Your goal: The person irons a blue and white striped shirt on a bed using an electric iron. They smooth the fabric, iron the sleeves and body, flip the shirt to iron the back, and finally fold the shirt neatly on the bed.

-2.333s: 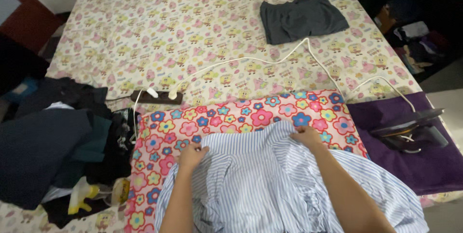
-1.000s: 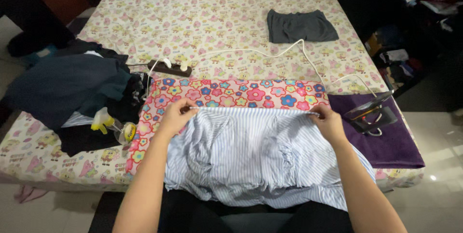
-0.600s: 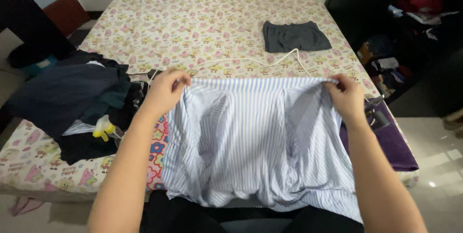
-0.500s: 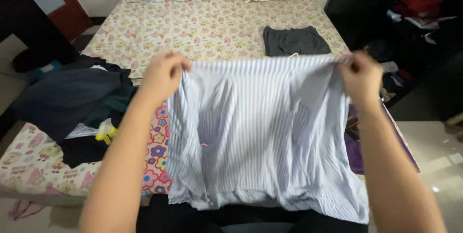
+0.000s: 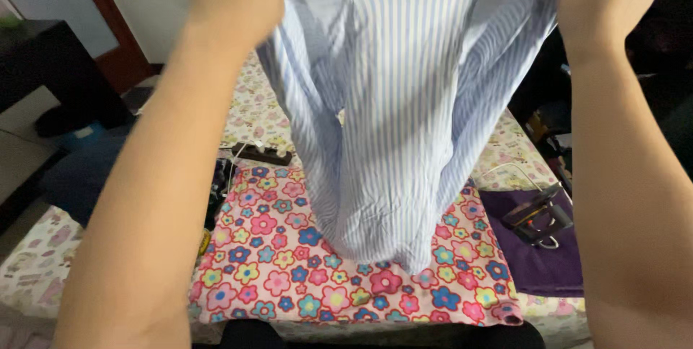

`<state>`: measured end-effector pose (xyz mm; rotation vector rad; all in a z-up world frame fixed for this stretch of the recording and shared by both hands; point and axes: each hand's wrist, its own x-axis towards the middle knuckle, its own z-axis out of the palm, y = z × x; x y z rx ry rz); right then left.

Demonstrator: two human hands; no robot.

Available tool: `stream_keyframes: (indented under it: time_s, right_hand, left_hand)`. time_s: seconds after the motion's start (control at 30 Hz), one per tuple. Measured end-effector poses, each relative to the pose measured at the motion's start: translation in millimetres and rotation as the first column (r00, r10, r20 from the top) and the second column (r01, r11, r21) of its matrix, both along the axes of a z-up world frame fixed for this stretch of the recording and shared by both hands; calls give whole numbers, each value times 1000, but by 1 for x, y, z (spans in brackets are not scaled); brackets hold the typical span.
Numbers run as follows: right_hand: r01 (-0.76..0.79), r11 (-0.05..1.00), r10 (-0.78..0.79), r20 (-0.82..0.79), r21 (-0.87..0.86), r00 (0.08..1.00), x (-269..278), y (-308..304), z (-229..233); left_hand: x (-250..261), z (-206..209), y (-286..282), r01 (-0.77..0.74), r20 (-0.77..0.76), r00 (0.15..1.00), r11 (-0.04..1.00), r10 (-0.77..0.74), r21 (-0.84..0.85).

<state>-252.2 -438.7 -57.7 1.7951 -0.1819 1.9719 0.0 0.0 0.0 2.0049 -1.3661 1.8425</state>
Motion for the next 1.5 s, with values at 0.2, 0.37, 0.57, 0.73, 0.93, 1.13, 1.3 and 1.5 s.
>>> stream_keyframes:
  time_s: [0.2, 0.37, 0.57, 0.73, 0.93, 1.13, 1.3, 1.5]
  right_hand:
    - [-668, 173, 655, 422, 723, 627, 9, 5, -23]
    - [-771, -152, 667, 640, 618, 381, 42, 12, -46]
    - [-729, -298, 737, 634, 617, 236, 77, 22, -75]
    - [-667, -321, 764, 600, 672, 237, 92, 51, -96]
    - [-577, -390, 852, 519, 718, 70, 119, 129, -118]
    - [-353, -290, 952, 304, 889, -17, 113, 191, -170]
    - [-220, -413, 910, 409, 884, -67, 119, 185, -173]
    - [-46, -552, 821, 534, 832, -201, 71, 186, -122]
  left_hand:
    - [-68, -45, 15, 194, -270, 958, 913, -97, 359]
    - [-117, -80, 0, 255, -486, 870, 771, 80, 584]
    - [-146, -99, -8, 231, -440, 878, 638, 189, 734]
    - [-168, -103, -9, 206, -248, 969, 599, -12, 774]
    - [-204, -91, -16, 720, -301, 683, 549, -665, 424]
    - [-179, -79, -48, 909, -841, 354, 364, -409, 205]
    - [-113, -96, -63, 766, -853, 372, 640, -366, 60]
    - [-53, -121, -57, 461, -947, 182, 874, -263, -155]
